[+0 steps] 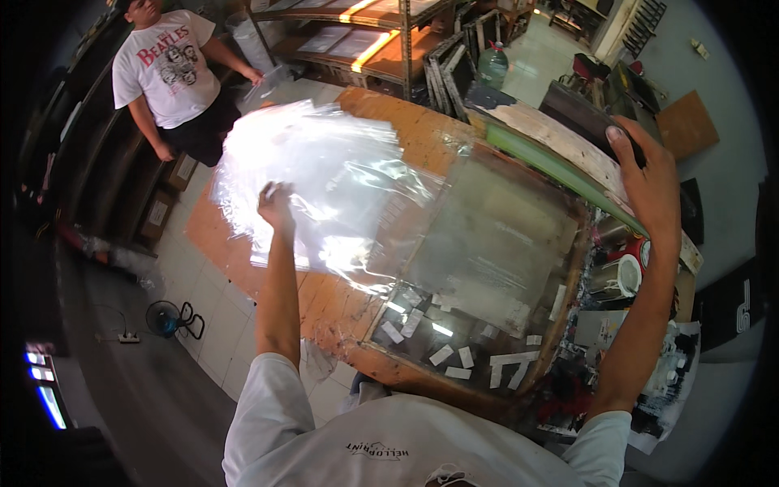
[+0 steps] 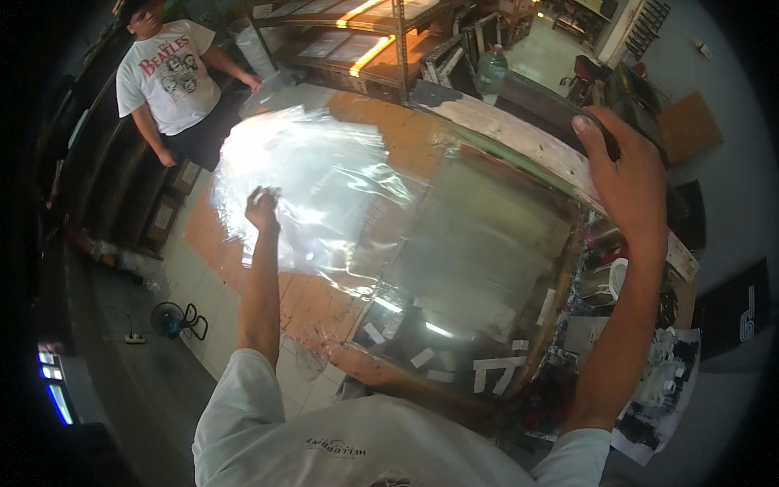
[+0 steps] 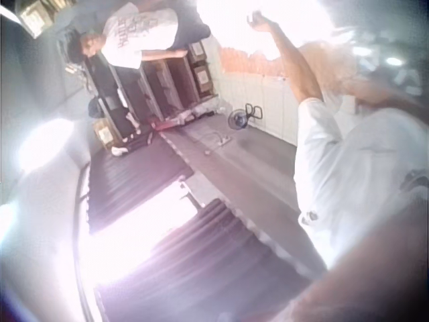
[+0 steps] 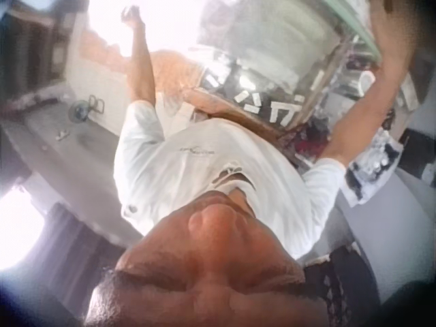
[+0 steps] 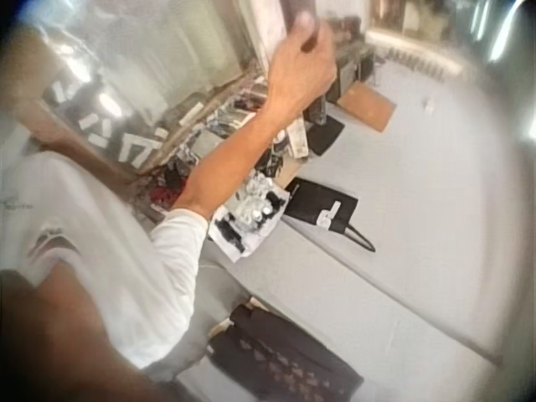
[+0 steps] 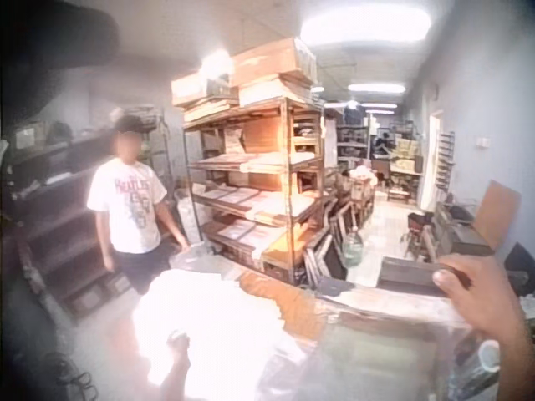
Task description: The person screen prints on plastic bags by placing a bag on the printing table, lowering a screen over it, and using a squeegee to spread ink before removing the bag and placing it aside.
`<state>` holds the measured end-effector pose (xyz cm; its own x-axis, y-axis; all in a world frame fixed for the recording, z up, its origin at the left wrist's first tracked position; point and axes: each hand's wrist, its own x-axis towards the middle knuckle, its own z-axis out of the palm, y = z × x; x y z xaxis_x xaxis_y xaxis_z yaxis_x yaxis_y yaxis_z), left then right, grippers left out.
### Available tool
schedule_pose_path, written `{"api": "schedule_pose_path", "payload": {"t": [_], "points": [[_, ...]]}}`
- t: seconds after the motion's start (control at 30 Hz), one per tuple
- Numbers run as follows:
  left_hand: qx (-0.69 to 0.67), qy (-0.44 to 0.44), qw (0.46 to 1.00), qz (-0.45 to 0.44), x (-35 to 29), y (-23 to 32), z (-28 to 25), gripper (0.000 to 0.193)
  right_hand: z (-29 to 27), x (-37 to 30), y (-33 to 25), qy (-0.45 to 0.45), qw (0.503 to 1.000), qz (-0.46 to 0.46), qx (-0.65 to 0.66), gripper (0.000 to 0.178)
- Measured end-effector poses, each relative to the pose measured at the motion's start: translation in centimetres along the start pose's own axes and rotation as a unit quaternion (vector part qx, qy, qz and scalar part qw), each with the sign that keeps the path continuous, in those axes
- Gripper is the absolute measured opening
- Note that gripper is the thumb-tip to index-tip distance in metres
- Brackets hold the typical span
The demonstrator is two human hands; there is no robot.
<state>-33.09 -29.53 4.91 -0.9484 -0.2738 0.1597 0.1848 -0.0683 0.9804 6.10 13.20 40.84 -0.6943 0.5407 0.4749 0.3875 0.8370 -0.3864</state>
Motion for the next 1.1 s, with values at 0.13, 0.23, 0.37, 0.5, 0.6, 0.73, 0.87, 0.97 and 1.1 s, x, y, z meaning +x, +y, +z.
{"api": "schedule_pose_path", "payload": {"t": [0.13,0.23,0.37,0.5,0.6,0.73,0.87,0.97,1.1], "points": [[0.346,0.019,0.908,0.234,-2.9,1.9,-2.8,0.061,0.0,-0.2,0.3,-0.007,1.0,0.011,-0.014,0.05],[0.479,-0.256,0.757,0.363,-15.1,0.3,0.0,0.047,0.1,-0.2,0.9,-0.003,0.999,0.017,-0.029,0.054],[0.458,-0.464,0.681,0.334,-31.3,-1.4,6.1,0.059,0.5,-0.1,0.9,0.025,0.998,0.012,-0.059,0.058],[0.42,-0.532,0.653,0.338,-38.9,-0.9,13.7,0.062,-0.1,-0.5,0.0,-0.009,0.998,-0.016,-0.057,0.06],[0.382,-0.587,0.612,0.368,-43.2,-0.2,17.2,0.061,-1.3,-1.1,-0.4,-0.084,0.995,0.034,-0.038,0.041],[0.341,-0.626,0.58,0.395,-46.7,0.4,18.7,0.062,-2.9,-2.0,-0.2,-0.098,0.993,-0.059,-0.024,0.037],[0.299,-0.671,0.611,0.294,-47.2,1.0,18.0,0.064,-3.3,-1.7,0.2,-0.122,0.989,-0.081,-0.028,0.038],[0.314,-0.637,0.652,0.268,-46.7,1.7,15.8,0.064,-3.3,-1.1,0.4,-0.129,0.987,-0.089,-0.029,0.038],[0.374,-0.606,0.631,0.306,-47.0,2.4,11.6,0.063,-3.4,-0.9,0.3,-0.136,0.986,-0.094,-0.032,0.039]]}}
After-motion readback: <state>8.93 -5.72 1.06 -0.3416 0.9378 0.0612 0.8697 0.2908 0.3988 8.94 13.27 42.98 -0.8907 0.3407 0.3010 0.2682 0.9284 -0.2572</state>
